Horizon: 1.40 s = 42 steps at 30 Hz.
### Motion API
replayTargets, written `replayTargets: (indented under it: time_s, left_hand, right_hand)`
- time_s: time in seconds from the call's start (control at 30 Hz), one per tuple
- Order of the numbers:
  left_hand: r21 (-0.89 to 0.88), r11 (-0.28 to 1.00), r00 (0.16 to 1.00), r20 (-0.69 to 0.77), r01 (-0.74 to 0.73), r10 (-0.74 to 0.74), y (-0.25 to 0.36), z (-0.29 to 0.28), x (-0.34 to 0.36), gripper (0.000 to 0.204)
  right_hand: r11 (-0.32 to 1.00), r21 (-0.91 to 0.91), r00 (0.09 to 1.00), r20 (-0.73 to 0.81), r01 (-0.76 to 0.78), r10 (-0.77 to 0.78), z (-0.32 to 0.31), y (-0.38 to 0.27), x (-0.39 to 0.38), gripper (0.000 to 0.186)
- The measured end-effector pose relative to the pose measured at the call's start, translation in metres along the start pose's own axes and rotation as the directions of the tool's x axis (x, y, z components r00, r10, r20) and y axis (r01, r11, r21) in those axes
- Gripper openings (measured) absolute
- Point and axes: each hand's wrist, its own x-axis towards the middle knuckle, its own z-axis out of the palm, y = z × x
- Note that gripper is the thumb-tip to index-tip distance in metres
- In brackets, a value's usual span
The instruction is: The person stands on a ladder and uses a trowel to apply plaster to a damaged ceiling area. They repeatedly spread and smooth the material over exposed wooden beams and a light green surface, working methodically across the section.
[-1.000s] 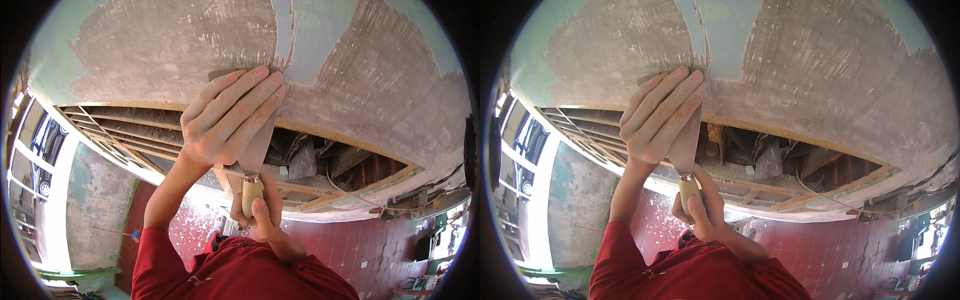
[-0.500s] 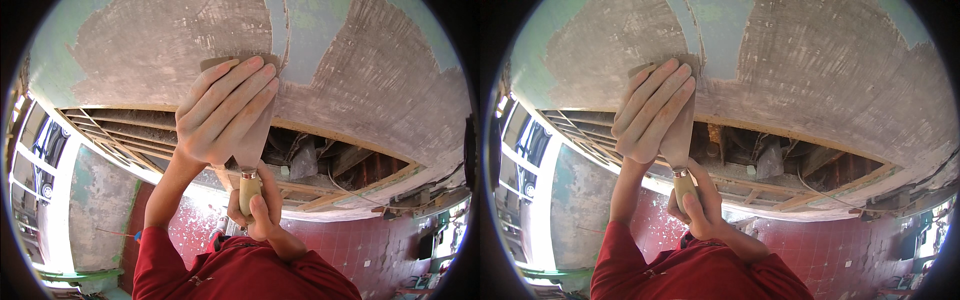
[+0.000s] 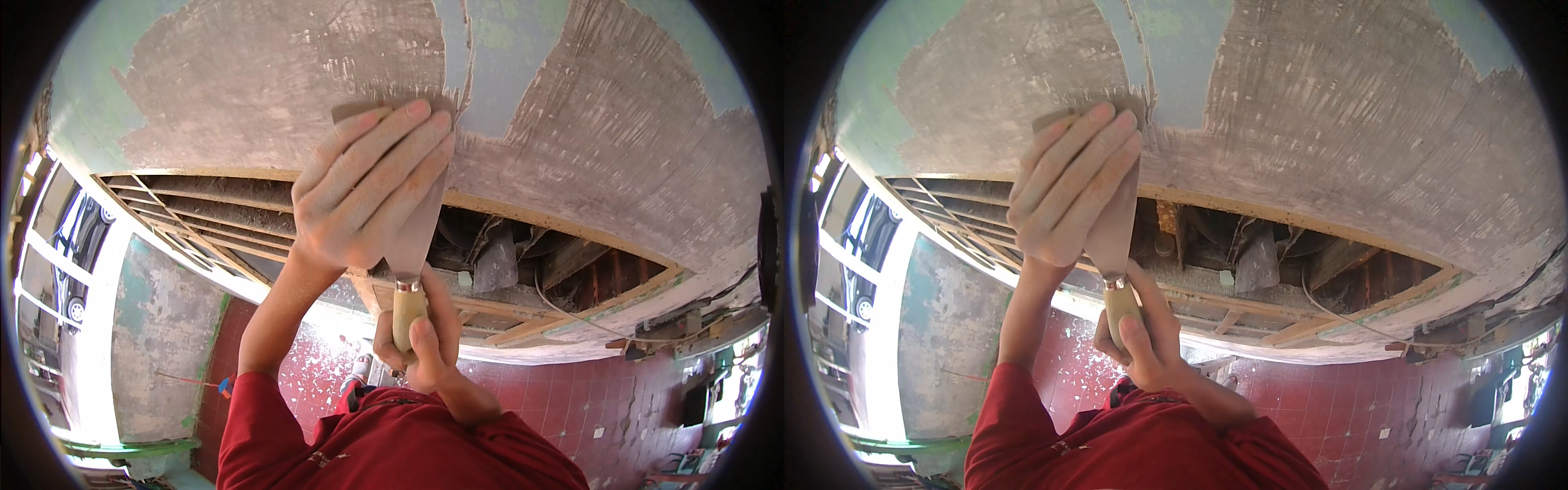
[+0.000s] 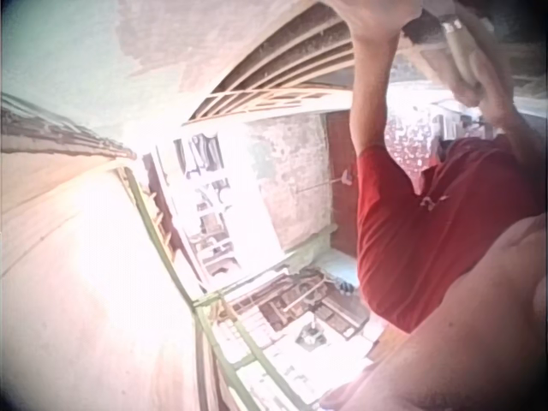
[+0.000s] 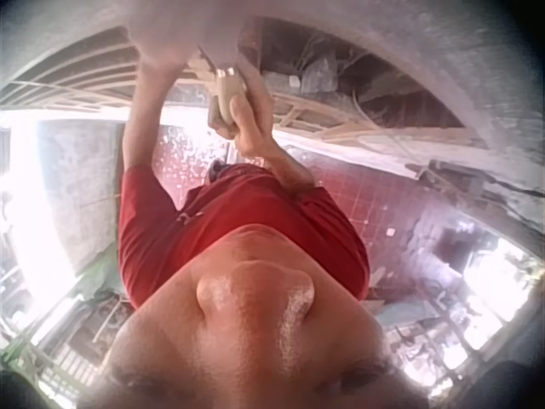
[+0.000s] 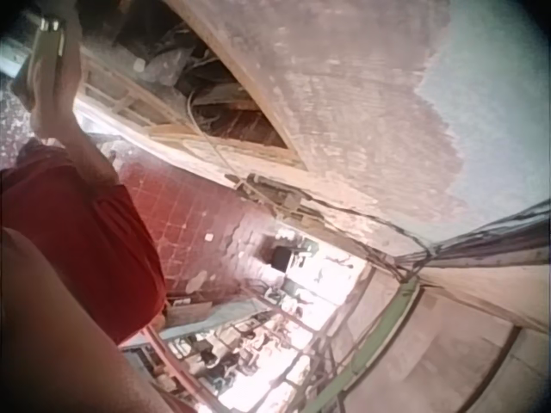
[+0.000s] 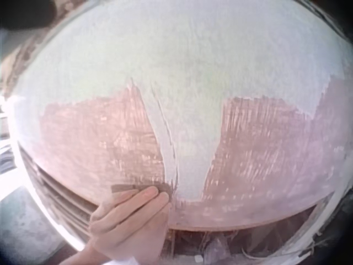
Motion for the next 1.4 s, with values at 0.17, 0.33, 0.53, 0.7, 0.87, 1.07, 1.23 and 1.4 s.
replayTargets:
  time_s: [0.17,0.33,0.53,0.7,0.87,1.07,1.23,1.4]
  left_hand:
    - [0.008,1.0,0.999,-0.027,-0.016,0.017,-0.005,0.001,0.006,0.024]
    - [-0.029,0.999,1.0,-0.002,0.02,-0.02,-0.002,-0.002,0.0,0.025]
    - [-0.025,1.0,1.0,0.004,0.017,-0.017,-0.005,-0.002,0.005,0.026]
    - [-0.012,1.0,0.999,0.045,0.016,-0.016,0.001,-0.005,-0.002,0.026]
    - [-0.004,1.0,1.0,0.011,-0.006,0.006,-0.005,-0.004,0.01,0.025]
    - [-0.016,1.0,0.998,0.053,0.025,-0.024,0.0,-0.008,-0.001,0.025]
    - [0.008,1.0,1.0,0.03,0.006,-0.006,-0.008,-0.008,0.009,0.025]
    - [-0.01,0.999,0.995,0.096,0.04,-0.039,0.001,-0.015,0.001,0.026]
  right_hand:
    - [1.0,-0.015,1.0,-0.006,-0.016,0.016,0.002,-0.003,0.007,0.056]
    - [0.998,-0.027,0.998,-0.019,-0.056,0.055,0.002,0.001,0.003,0.057]
    - [1.0,-0.005,1.0,0.015,-0.023,0.023,0.007,-0.001,0.009,0.057]
    - [0.999,0.031,0.999,-0.001,-0.04,0.04,0.002,0.003,-0.003,0.056]
    - [1.0,0.017,0.999,0.05,0.005,-0.006,-0.001,0.001,0.007,0.056]
    - [0.999,0.009,0.999,0.018,-0.043,0.043,0.003,0.001,0.002,0.057]
    - [0.999,0.032,0.997,0.079,0.006,-0.009,0.008,0.0,0.013,0.059]
    - [0.998,0.039,0.996,0.068,-0.052,0.049,0.0,0.003,0.001,0.057]
